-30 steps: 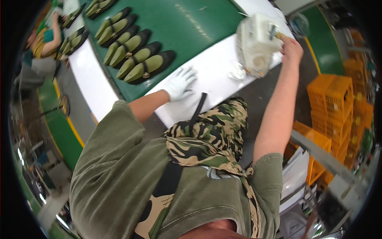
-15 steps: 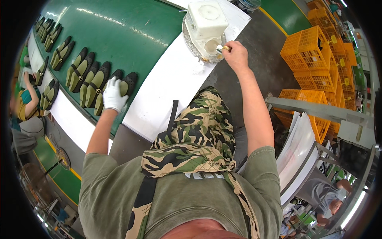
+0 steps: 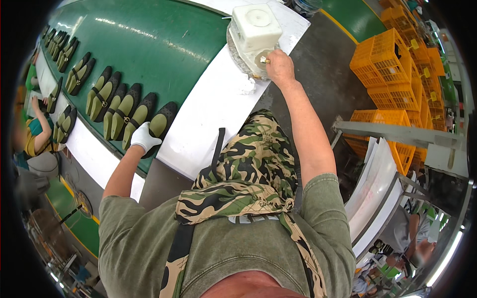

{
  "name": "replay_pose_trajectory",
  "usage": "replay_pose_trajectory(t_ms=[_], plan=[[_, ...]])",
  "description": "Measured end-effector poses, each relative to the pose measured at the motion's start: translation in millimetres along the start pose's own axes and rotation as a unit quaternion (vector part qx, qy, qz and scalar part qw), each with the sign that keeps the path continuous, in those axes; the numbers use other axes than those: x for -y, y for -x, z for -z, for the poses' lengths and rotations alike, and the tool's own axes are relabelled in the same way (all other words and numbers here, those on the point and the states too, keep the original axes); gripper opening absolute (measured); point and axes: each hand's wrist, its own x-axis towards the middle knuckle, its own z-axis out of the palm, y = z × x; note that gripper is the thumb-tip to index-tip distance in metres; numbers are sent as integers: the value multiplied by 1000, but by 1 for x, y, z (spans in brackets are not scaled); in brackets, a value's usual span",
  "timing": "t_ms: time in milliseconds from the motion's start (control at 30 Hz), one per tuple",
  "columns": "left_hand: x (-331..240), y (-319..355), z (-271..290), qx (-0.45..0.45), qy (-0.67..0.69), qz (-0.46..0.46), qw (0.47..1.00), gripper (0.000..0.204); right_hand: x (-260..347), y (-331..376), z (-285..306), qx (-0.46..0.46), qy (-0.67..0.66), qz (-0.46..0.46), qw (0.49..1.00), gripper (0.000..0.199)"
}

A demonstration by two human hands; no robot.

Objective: The recorder applies glue to the soles of various shoes on an assembly line and then moves a small stool.

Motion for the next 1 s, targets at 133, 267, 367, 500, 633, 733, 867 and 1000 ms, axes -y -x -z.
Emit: replay_pose_trajectory(t_ms=[133, 267, 367, 500, 633, 733, 867, 1000], plan=[[-14, -19, 23, 88, -63, 45, 993, 96, -7, 4, 9, -25, 61, 74, 995, 10], [-7, -36, 42, 141, -73, 25, 987, 90, -5, 3, 16, -24, 33, 58, 997, 13], [15, -54, 44, 136, 324, 78, 933, 92, -5, 3, 22, 0, -160, -238, 958, 21], [-31, -58, 76, 139, 696, -68, 701, 58, -56, 28, -3, -71, -108, -392, 911, 24], [-64, -93, 42, 187, 799, -181, 542, 54, -36, 44, 0, -138, -381, -499, 766, 16], [-160, -77, 59, 158, 798, -236, 532, 52, -32, 65, 34, -139, -631, -515, 563, 12], [-254, -54, 77, 61, 639, -432, 633, 70, -13, 99, 106, -170, -710, -381, 568, 7], [-319, -24, 86, -237, 117, -645, 717, 65, 5, 136, 157, -249, -667, -283, 643, 13]])
